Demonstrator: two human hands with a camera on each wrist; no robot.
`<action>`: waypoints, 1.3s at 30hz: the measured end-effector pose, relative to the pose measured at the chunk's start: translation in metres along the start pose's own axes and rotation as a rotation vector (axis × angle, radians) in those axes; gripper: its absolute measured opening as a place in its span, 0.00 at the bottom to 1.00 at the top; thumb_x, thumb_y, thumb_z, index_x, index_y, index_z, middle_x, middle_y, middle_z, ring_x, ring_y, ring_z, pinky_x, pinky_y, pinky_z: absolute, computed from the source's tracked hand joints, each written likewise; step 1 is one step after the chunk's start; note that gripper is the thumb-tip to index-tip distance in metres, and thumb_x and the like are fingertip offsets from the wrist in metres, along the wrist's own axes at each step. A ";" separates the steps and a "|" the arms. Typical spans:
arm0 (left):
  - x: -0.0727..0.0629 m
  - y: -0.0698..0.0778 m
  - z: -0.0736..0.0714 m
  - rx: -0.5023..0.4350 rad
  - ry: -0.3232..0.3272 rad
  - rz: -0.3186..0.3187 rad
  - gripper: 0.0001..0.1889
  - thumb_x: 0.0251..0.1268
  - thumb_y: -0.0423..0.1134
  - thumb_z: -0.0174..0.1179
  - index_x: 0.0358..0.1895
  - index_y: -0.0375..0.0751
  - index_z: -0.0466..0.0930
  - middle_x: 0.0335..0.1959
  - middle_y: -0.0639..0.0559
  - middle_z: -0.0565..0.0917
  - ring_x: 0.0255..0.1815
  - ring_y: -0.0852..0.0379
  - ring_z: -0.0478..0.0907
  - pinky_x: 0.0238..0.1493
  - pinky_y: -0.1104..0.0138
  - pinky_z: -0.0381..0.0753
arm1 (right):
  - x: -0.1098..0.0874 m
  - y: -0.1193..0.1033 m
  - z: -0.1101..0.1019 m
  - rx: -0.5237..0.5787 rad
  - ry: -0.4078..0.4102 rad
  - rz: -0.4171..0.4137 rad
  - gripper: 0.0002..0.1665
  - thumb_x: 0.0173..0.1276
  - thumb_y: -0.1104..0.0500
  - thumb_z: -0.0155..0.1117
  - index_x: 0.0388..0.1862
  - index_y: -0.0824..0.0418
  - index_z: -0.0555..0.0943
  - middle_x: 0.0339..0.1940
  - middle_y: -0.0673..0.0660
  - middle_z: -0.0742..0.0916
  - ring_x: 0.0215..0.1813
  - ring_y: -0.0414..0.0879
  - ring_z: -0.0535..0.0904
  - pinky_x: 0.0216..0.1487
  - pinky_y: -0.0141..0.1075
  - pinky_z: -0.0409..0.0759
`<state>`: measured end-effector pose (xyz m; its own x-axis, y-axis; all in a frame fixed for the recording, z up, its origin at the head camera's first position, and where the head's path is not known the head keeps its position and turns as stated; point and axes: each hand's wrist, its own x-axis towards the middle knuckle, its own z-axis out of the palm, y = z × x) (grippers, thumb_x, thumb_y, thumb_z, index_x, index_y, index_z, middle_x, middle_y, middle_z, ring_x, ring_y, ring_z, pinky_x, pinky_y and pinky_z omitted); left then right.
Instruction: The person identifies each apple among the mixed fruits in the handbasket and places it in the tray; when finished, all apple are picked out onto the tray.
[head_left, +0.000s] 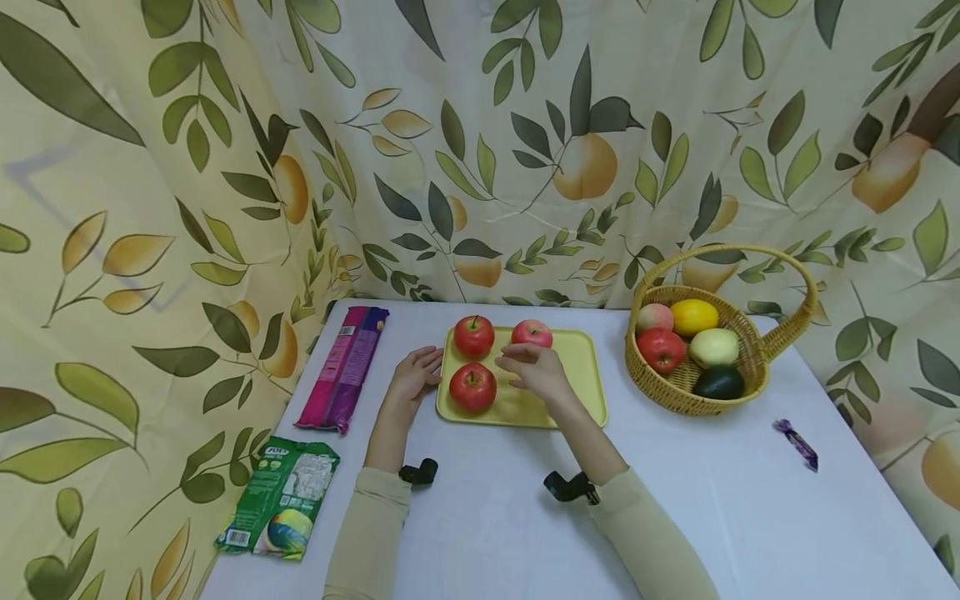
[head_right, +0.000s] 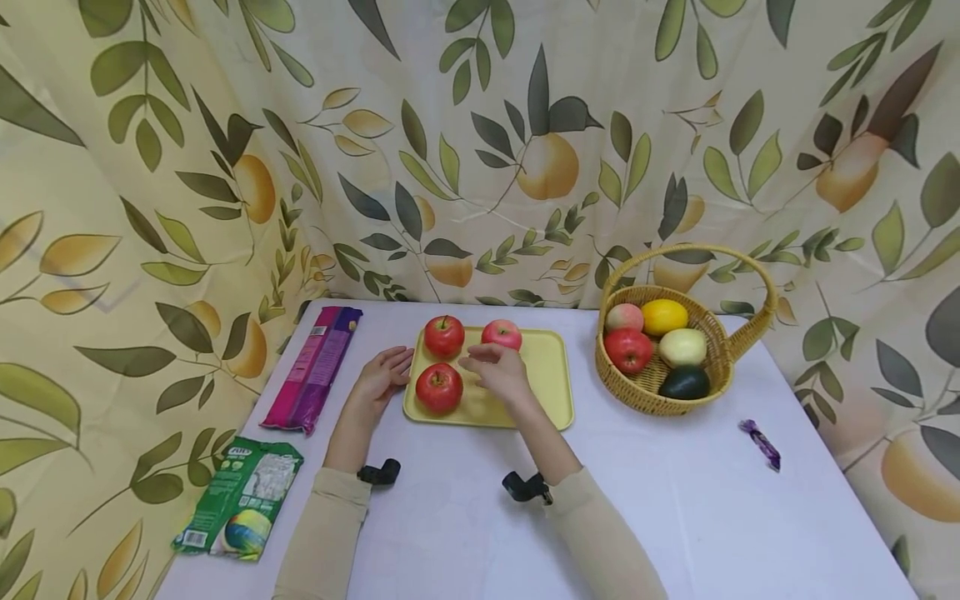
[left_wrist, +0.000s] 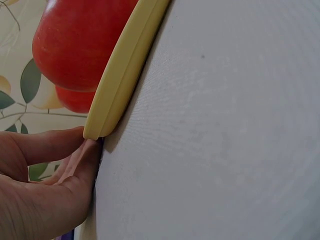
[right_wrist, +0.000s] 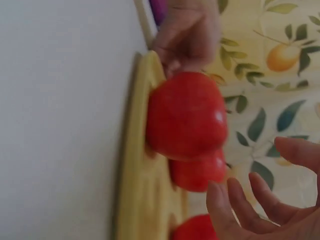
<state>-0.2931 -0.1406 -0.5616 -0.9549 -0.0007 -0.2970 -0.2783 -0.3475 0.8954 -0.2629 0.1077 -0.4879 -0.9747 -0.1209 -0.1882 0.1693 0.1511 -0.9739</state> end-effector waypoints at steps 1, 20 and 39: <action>0.000 0.000 0.000 0.000 0.001 -0.002 0.41 0.55 0.05 0.47 0.77 0.25 0.60 0.76 0.30 0.69 0.78 0.40 0.66 0.75 0.55 0.71 | -0.001 -0.004 -0.006 0.002 0.010 -0.007 0.26 0.71 0.55 0.73 0.63 0.67 0.82 0.58 0.62 0.88 0.59 0.52 0.85 0.59 0.49 0.86; -0.007 0.001 -0.004 0.017 0.013 -0.011 0.42 0.56 0.06 0.47 0.78 0.28 0.60 0.77 0.33 0.69 0.79 0.43 0.66 0.75 0.57 0.71 | -0.020 -0.039 -0.127 0.113 0.236 -0.078 0.25 0.74 0.56 0.69 0.65 0.67 0.79 0.47 0.47 0.86 0.51 0.38 0.84 0.60 0.40 0.85; -0.006 0.004 0.003 0.040 -0.003 -0.023 0.43 0.55 0.06 0.48 0.78 0.29 0.60 0.77 0.34 0.69 0.78 0.44 0.66 0.74 0.58 0.72 | -0.009 -0.028 -0.239 -0.151 0.273 0.084 0.38 0.76 0.49 0.67 0.77 0.66 0.71 0.59 0.49 0.76 0.51 0.37 0.81 0.52 0.26 0.84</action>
<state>-0.2887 -0.1395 -0.5555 -0.9484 0.0098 -0.3170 -0.3043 -0.3094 0.9009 -0.2938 0.3387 -0.4287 -0.9647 0.1634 -0.2066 0.2477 0.2954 -0.9227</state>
